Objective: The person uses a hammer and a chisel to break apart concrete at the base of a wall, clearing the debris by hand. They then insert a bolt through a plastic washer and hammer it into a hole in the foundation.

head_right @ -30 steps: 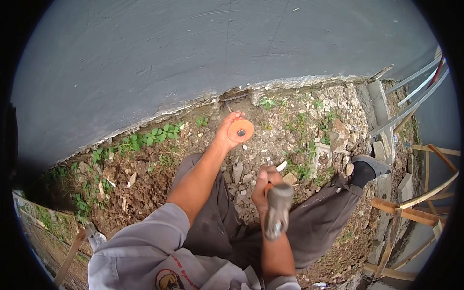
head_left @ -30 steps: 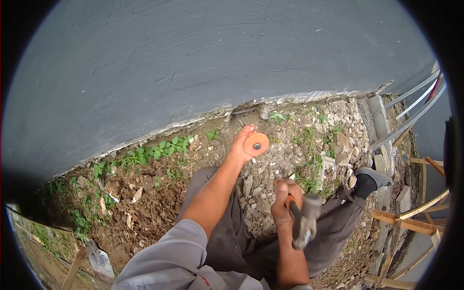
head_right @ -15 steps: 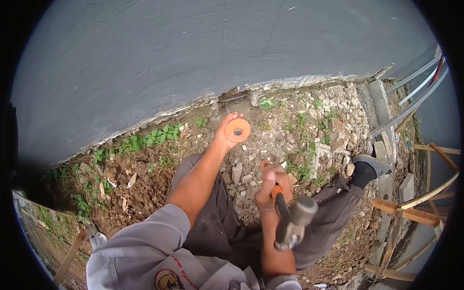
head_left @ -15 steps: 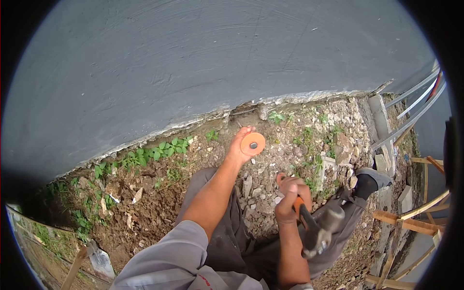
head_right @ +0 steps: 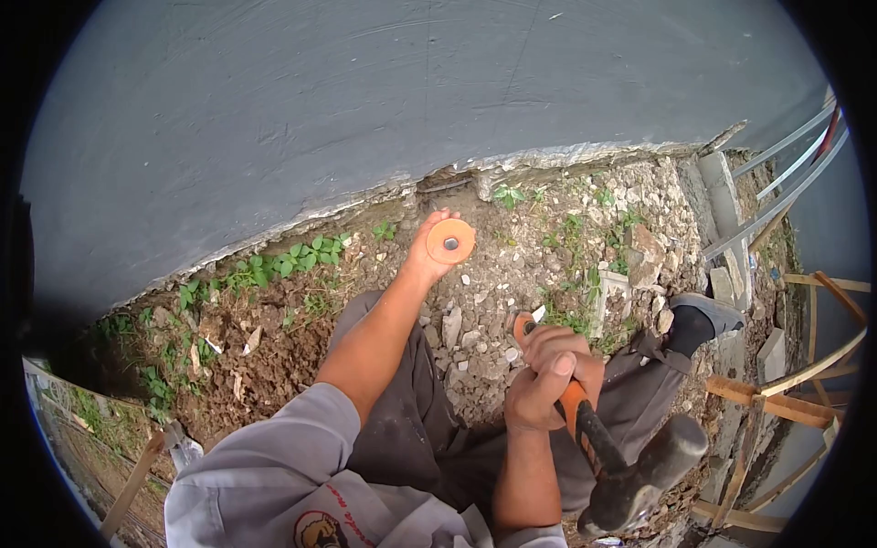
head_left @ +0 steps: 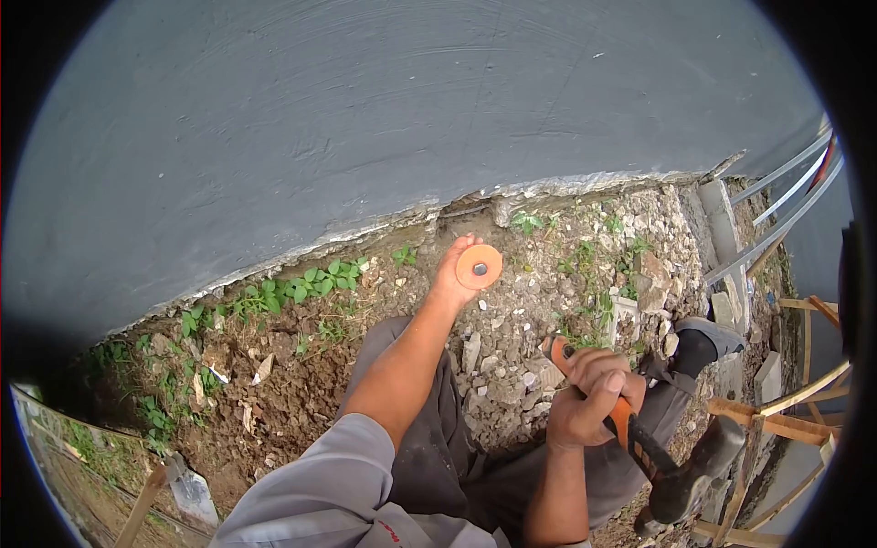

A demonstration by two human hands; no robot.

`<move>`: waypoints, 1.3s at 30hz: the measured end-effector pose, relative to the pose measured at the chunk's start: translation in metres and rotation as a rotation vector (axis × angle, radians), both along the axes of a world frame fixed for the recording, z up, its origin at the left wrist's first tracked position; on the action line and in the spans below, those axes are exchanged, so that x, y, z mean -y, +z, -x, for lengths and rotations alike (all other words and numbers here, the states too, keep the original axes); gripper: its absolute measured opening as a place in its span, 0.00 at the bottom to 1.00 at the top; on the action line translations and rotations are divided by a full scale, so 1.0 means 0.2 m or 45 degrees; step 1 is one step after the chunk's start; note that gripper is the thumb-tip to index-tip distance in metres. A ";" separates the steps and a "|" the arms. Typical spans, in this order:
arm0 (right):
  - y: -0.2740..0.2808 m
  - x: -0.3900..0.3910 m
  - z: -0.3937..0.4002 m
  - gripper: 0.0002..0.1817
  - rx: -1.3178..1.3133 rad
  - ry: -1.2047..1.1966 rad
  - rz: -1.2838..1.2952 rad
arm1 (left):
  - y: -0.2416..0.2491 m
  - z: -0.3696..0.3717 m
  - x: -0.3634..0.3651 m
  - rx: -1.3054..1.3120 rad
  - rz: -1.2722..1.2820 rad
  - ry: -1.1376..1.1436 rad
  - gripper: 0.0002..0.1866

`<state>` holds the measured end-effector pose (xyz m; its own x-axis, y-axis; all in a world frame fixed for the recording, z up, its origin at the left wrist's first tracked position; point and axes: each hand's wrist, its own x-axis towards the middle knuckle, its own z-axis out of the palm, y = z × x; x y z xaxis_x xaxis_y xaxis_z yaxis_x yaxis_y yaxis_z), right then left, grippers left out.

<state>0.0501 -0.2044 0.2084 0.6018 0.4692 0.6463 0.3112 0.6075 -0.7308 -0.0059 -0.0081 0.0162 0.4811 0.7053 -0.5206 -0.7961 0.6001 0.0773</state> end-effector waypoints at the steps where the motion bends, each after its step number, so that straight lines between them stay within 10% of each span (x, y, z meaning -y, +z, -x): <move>1: -0.10 -0.04 -0.01 0.09 0.058 -0.088 -0.087 | 0.02 0.00 0.01 0.008 -0.019 0.012 0.04; 3: -0.54 -0.01 -0.02 0.10 0.218 -0.075 0.882 | 0.03 0.02 0.01 0.074 -0.091 -0.026 0.04; 5: -0.45 -0.05 0.01 0.12 -0.309 0.301 1.886 | 0.02 -0.02 0.02 0.140 -0.180 -0.081 0.05; 22: -0.55 0.33 0.00 0.10 0.140 -0.109 0.919 | -0.13 0.09 -0.02 -0.443 -0.194 -0.324 0.09; 39: -0.57 -0.03 -0.09 0.12 0.826 0.137 0.514 | 0.04 0.27 -0.05 -0.649 -0.331 -0.473 0.05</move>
